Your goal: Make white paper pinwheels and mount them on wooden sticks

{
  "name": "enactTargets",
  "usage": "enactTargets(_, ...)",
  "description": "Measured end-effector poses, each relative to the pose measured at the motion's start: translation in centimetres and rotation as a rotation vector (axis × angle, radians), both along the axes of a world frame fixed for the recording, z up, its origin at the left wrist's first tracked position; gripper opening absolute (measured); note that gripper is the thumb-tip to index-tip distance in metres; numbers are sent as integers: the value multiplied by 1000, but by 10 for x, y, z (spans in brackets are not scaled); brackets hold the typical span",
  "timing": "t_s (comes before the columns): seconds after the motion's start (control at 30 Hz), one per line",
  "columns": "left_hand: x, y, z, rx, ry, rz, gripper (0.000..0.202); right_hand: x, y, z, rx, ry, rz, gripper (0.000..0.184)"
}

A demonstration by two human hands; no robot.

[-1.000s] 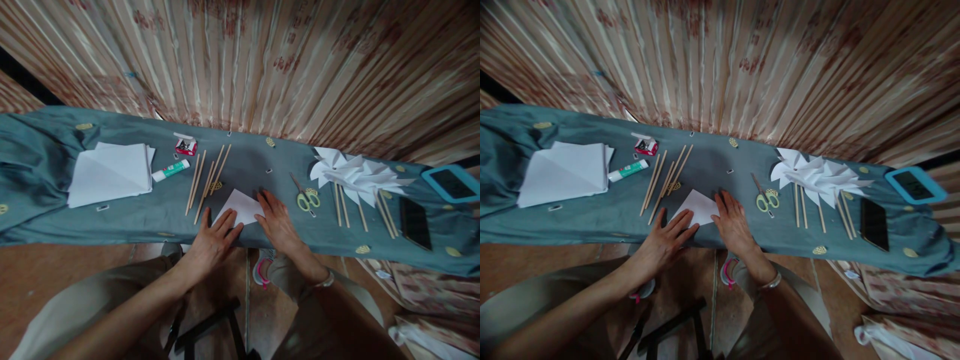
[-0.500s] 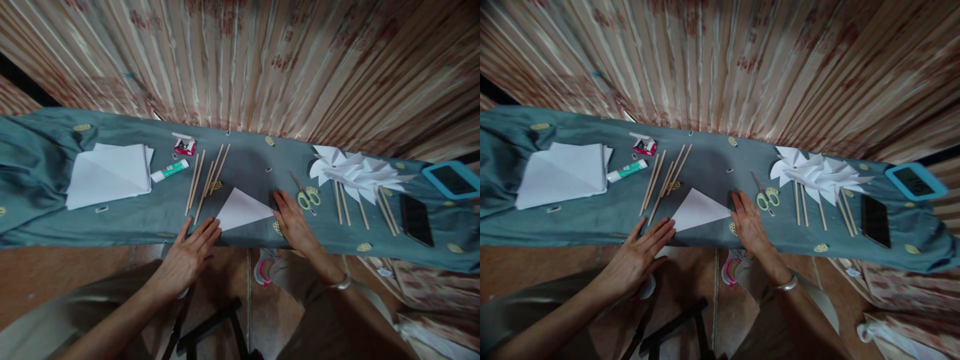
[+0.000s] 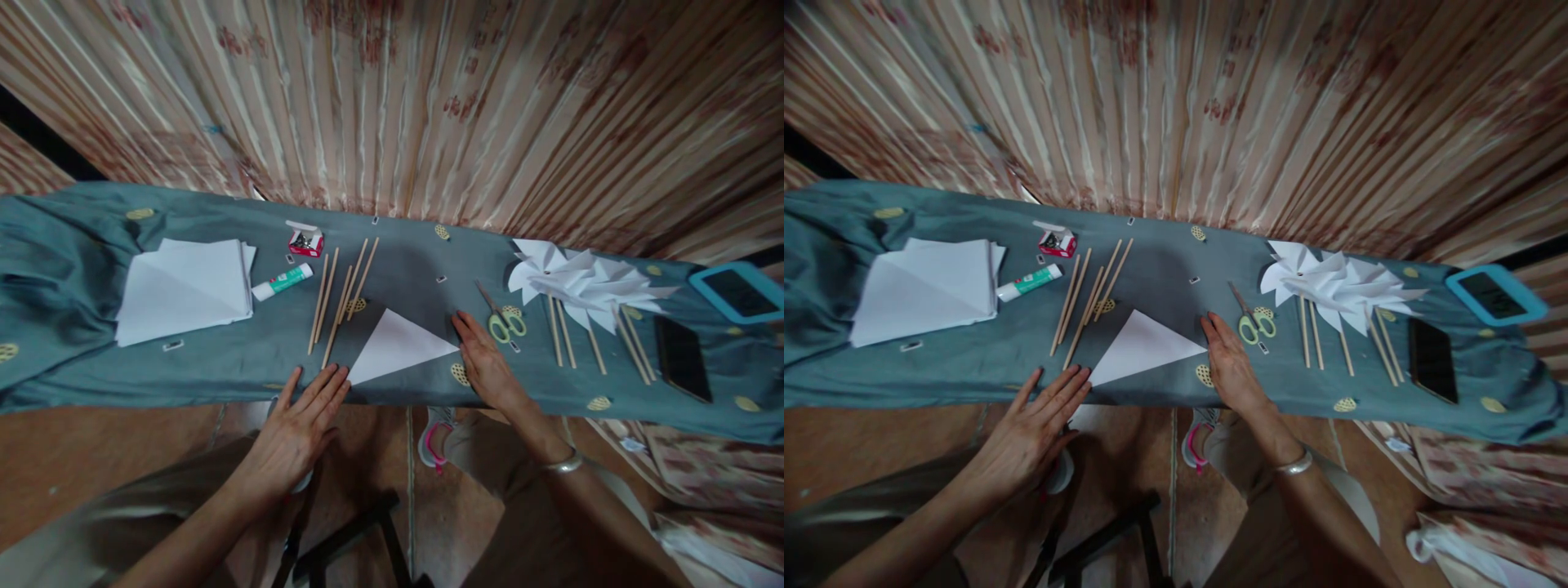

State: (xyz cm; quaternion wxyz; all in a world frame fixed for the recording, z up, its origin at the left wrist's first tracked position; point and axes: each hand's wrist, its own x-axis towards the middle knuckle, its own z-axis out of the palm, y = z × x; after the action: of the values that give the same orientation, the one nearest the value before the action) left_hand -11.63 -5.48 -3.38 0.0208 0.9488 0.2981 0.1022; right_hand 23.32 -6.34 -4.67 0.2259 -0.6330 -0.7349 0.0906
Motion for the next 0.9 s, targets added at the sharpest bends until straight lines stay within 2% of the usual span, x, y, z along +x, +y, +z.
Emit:
enactTargets(0.17, 1, -2, -3, 44, 11, 10, 55, -3, 2, 11, -21, 22, -14, 48)
enactTargets(0.33, 2, -4, -9, 84, 6, 6, 55, -23, 15, 25, -38, 5, -5, 43)
enactTargets(0.47, 2, -4, -11, 80, 37, 21, 57, -36, 25, 25, -50, -47, 59, 38)
enactTargets(0.6, 2, -4, -10, 87, 35, 21, 57, -40, 26, 26, -21, 3, 63, 32)
enactTargets(0.77, 6, -5, 2, 25, -31, 33, 60, -44, 26, 34, 17, 126, 52, 22)
enactTargets(0.9, 12, 0, 20, -163, -262, 142, 66, -44, 30, 47, 22, 377, 8, 15)
